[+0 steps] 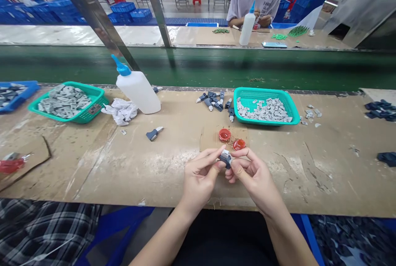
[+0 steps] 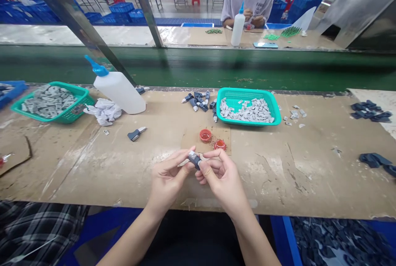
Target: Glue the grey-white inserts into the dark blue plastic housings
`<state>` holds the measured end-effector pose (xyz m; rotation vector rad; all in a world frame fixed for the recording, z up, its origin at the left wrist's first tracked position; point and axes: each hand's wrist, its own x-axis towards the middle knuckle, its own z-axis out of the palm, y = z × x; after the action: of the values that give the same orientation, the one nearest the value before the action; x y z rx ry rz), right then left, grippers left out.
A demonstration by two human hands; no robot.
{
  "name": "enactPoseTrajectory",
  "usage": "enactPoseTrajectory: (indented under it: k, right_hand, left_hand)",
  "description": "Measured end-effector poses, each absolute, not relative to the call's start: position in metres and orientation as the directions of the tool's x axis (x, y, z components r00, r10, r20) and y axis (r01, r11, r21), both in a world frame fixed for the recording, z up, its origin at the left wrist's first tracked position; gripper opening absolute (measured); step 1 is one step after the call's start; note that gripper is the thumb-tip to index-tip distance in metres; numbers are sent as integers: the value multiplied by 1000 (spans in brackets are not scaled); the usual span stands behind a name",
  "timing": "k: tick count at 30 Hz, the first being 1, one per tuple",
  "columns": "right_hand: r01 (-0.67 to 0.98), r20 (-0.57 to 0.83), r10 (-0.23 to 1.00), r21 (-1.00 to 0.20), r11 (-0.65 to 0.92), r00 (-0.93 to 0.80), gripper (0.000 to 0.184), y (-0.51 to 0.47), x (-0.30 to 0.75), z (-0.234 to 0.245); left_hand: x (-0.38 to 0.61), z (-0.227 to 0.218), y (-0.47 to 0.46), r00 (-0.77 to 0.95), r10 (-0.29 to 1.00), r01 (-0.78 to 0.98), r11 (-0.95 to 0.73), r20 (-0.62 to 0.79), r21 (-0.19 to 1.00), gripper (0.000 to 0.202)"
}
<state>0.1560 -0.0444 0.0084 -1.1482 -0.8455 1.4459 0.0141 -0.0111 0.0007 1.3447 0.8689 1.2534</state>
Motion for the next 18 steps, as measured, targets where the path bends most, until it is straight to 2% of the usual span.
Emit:
enactPoseTrajectory:
  k: [5, 10, 18]
  right_hand:
    - [-264, -226, 962, -947, -181, 152, 21, -50, 146, 14]
    - [-196, -139, 944, -977, -82, 298, 14, -53, 137, 13]
    - [-153, -230, 970, -964, -216, 81, 24, -50, 151, 19]
  left_hand:
    - [16, 5, -15, 136, 937, -93, -310, 321, 946, 42]
    - [17, 6, -18, 111, 929, -96, -345, 354, 934, 44]
    - [4, 8, -7, 278, 883, -66, -374, 377, 925, 40]
